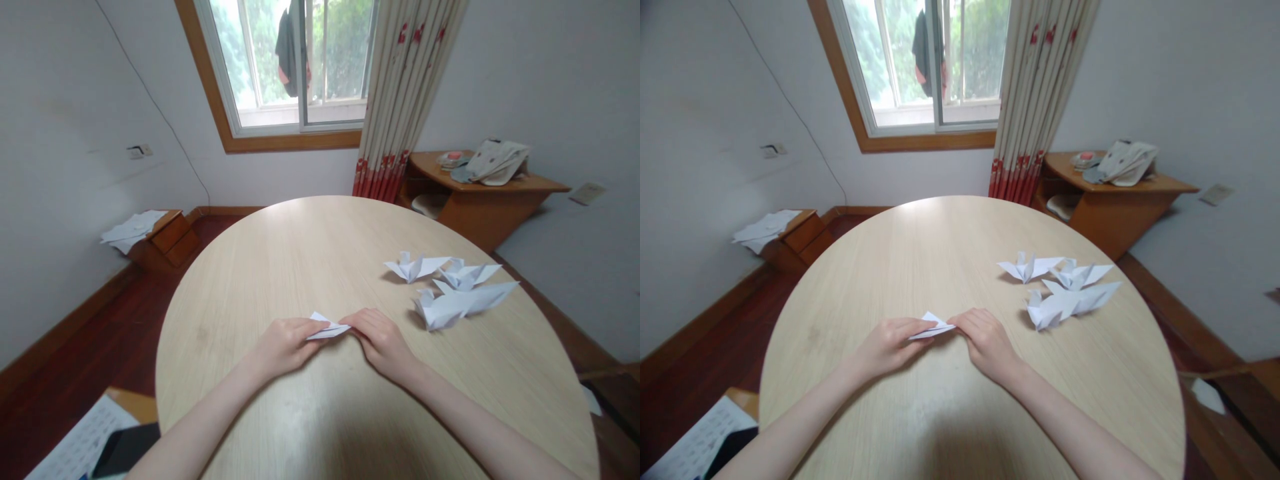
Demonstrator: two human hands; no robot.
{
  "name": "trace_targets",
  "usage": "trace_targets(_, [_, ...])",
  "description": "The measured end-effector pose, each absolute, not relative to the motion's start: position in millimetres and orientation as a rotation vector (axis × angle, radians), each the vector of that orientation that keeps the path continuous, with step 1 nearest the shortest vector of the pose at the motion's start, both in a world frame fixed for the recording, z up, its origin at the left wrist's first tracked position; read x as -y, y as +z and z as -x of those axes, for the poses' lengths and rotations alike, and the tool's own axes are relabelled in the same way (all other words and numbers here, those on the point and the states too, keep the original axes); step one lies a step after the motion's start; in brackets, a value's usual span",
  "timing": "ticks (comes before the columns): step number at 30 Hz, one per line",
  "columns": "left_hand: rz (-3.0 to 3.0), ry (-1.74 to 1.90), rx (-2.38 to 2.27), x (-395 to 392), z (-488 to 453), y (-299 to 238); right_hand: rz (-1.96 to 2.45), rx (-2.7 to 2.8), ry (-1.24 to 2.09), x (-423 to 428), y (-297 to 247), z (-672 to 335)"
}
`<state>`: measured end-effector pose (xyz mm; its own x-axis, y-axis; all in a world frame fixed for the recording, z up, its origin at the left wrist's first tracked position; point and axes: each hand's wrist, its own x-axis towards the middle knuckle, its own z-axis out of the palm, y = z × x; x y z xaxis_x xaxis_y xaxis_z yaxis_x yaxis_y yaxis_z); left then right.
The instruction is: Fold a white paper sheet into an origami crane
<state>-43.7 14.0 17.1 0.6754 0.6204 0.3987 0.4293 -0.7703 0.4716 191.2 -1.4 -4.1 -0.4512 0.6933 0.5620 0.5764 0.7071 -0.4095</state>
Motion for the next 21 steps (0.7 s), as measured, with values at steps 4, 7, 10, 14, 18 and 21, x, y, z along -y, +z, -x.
trace_targets(4, [-2.672, 0.818, -0.883, -15.1, 43.3, 13.2, 0.925, 2.173, 0.170, 1.7, -1.8, -190.3])
trace_targets(7, [-2.708, 0.767, -0.936, -14.9, 42.4, 14.9, 0.909, 2.177, 0.141, 2.4, 0.7, -190.3])
trace_targets(10, [-2.686, 0.778, -0.940, -14.1, 41.1, 16.7, 0.903, 2.179, 0.127, 4.0, 3.9, -190.4])
trace_targets(14, [-2.535, 0.849, -0.949, -13.4, 41.1, 16.6, 0.902, 2.176, 0.040, 7.7, 8.3, -188.3])
trace_targets(18, [-2.208, 0.912, -1.045, -13.7, 39.1, 18.4, 0.943, 2.113, -0.205, 11.1, 13.0, -185.0])
trace_targets(21, [-1.761, 0.907, -1.163, -15.2, 35.1, 19.4, 0.981, 2.036, -0.362, 13.3, 16.6, -183.2])
